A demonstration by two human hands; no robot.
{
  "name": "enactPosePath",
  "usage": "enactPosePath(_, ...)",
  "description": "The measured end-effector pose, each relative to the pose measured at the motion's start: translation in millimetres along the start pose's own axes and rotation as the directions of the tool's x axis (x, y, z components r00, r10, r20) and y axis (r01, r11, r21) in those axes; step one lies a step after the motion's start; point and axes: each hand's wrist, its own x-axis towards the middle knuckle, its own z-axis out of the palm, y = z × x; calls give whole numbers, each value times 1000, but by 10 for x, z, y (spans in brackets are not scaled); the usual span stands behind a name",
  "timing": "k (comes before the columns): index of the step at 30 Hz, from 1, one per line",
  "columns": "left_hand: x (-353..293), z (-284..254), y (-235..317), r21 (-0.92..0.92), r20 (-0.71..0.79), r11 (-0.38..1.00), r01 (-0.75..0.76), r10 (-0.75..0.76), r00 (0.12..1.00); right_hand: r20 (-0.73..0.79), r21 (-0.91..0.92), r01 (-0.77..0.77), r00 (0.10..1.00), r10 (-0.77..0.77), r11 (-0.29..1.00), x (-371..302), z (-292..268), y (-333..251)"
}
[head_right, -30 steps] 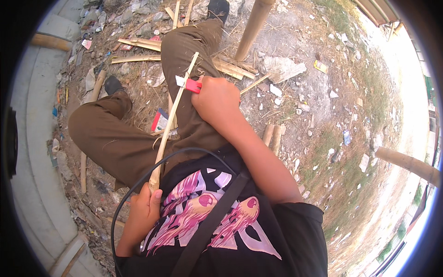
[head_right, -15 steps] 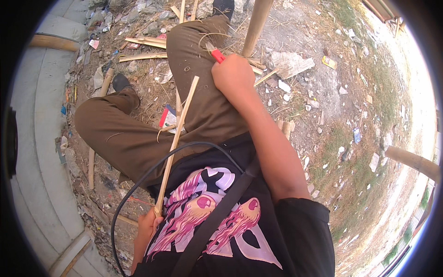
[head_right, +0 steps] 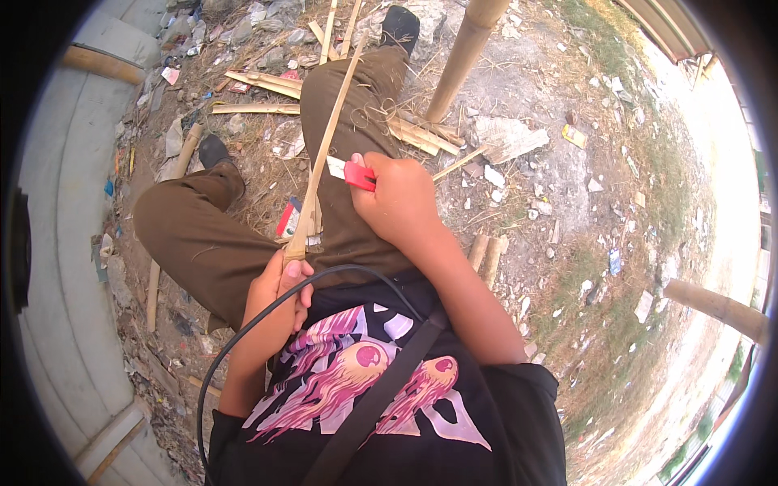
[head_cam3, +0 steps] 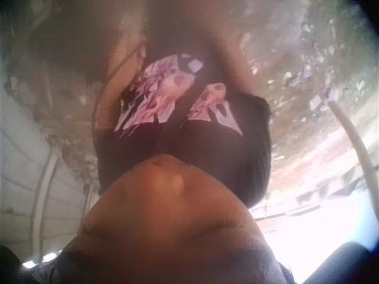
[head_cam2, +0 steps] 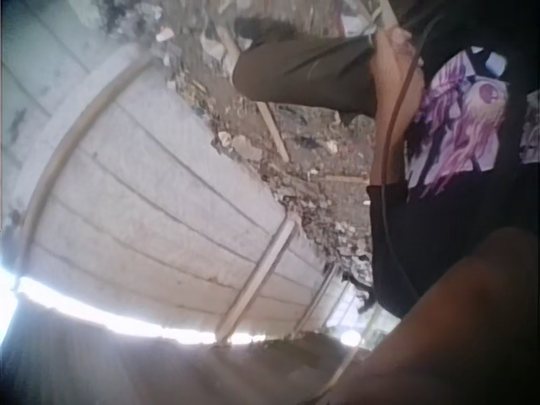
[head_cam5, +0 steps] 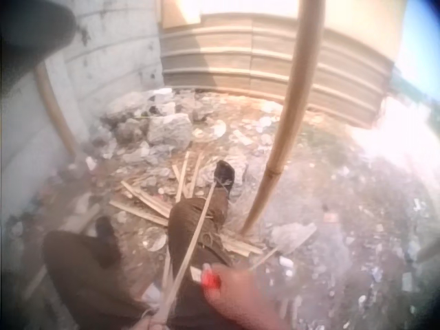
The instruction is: The person sits on the ground and uses a red utility knife to shave thin strips from a piece of wood held against their leg. They repeatedly scrape the blade along the wood to create shavings, which fall to the ground.
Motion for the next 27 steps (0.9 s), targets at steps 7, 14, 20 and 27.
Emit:
enactPosePath(7,381,145,126,-410,182,890,198,-133,974,44,23,80,996,-81,997,1,48,52)
enactPosePath(14,386,142,95,-368,146,930,12,45,988,39,-27,145,989,-143,989,-75,103,1)
enactPosePath(20,362,168,10,-330,130,943,37,6,992,-63,-119,130,988,-138,984,-106,212,-15)
enactPosePath(27,266,242,-107,-367,158,925,104,-48,986,-194,-20,17,981,-20,1000,22,274,147)
